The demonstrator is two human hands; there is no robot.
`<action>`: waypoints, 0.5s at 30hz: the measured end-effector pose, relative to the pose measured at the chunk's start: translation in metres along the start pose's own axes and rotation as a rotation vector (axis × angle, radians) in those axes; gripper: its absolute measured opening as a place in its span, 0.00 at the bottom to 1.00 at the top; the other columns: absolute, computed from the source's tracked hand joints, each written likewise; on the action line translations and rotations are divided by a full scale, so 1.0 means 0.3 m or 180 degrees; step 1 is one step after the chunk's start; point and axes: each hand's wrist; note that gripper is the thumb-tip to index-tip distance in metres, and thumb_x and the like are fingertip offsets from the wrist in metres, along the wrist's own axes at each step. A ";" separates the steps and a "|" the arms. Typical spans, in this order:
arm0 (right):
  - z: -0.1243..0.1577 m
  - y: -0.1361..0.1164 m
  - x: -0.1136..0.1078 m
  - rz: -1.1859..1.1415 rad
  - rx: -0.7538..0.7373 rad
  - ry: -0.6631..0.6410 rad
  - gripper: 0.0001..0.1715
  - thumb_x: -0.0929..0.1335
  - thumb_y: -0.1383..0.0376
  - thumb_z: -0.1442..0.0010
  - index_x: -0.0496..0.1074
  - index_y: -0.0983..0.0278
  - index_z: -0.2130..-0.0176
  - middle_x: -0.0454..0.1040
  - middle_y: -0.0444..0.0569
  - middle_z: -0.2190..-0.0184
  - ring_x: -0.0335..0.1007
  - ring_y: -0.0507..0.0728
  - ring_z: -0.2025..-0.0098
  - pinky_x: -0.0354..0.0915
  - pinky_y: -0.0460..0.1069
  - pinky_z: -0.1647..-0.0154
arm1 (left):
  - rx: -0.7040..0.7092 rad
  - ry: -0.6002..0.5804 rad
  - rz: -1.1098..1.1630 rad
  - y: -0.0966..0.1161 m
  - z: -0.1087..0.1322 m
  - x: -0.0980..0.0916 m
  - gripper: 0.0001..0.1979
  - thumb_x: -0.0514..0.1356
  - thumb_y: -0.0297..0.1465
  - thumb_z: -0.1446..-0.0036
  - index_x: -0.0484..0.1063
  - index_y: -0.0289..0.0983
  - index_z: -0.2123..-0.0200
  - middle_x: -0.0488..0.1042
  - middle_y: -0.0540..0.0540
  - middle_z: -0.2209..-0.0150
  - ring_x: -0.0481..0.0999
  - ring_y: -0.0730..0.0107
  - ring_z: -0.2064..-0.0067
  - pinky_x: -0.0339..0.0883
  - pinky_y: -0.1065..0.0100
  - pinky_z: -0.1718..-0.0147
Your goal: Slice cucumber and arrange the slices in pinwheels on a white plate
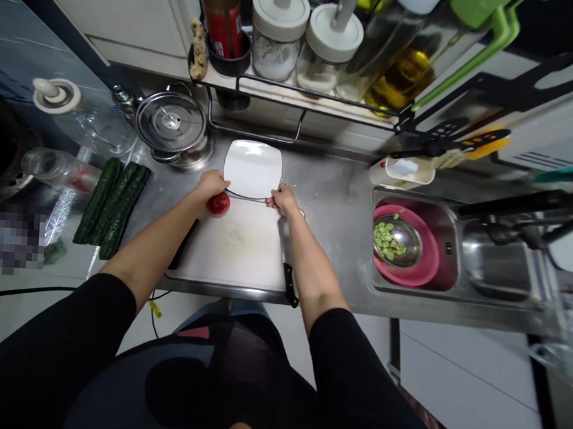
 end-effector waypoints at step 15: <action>-0.025 -0.006 0.011 0.0144 0.0077 0.0034 0.12 0.62 0.78 0.41 0.59 0.61 0.69 0.64 0.35 0.90 0.60 0.47 0.88 0.52 0.38 0.88 | -0.0212 0.0106 0.0170 -0.030 -0.038 0.030 0.05 0.61 0.33 0.46 0.74 0.39 0.66 0.78 0.38 0.62 0.73 0.49 0.49 0.65 0.53 0.53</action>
Point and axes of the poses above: each hand's wrist, its own z-axis away from the middle knuckle, its own x-axis out of the palm, y = z × x
